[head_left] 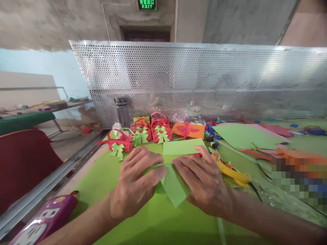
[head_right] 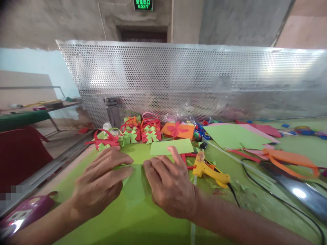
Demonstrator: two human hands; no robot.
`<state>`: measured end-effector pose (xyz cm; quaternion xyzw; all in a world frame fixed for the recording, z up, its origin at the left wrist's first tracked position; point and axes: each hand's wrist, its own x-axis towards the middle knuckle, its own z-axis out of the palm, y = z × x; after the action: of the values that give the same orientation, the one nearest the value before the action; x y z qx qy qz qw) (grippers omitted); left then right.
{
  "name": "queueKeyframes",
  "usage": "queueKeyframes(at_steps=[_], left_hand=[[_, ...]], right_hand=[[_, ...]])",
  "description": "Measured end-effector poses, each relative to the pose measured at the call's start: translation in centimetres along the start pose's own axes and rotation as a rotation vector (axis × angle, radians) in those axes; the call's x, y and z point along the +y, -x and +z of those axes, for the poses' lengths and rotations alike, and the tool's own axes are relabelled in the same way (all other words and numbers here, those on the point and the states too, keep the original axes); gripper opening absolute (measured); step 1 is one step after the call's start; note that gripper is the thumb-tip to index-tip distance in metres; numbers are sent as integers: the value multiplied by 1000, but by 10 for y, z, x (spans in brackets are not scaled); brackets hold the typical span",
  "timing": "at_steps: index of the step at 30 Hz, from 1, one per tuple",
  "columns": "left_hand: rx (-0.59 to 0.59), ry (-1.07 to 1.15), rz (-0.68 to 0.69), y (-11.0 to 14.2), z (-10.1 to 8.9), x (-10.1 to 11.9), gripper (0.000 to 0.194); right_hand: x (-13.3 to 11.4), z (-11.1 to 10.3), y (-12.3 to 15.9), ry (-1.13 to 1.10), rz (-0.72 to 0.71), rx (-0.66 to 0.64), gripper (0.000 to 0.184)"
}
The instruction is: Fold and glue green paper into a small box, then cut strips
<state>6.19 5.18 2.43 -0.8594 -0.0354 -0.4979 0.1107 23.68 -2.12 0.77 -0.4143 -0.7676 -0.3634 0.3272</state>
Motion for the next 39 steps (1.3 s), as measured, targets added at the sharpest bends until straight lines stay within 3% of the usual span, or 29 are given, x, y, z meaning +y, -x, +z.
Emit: queueKeyframes(at_steps=[15,31,39], left_hand=[[-3,-13,12,3,3,2,19],[59,58,-102,16,15,0,24],[-3,102,-148,17,19,6,23]], right_hand=[[-4,-5,-2,-67,52,-33,29],[0,2,2,-147,119,0,27],[-1,1,0,-145,202,-9,27]])
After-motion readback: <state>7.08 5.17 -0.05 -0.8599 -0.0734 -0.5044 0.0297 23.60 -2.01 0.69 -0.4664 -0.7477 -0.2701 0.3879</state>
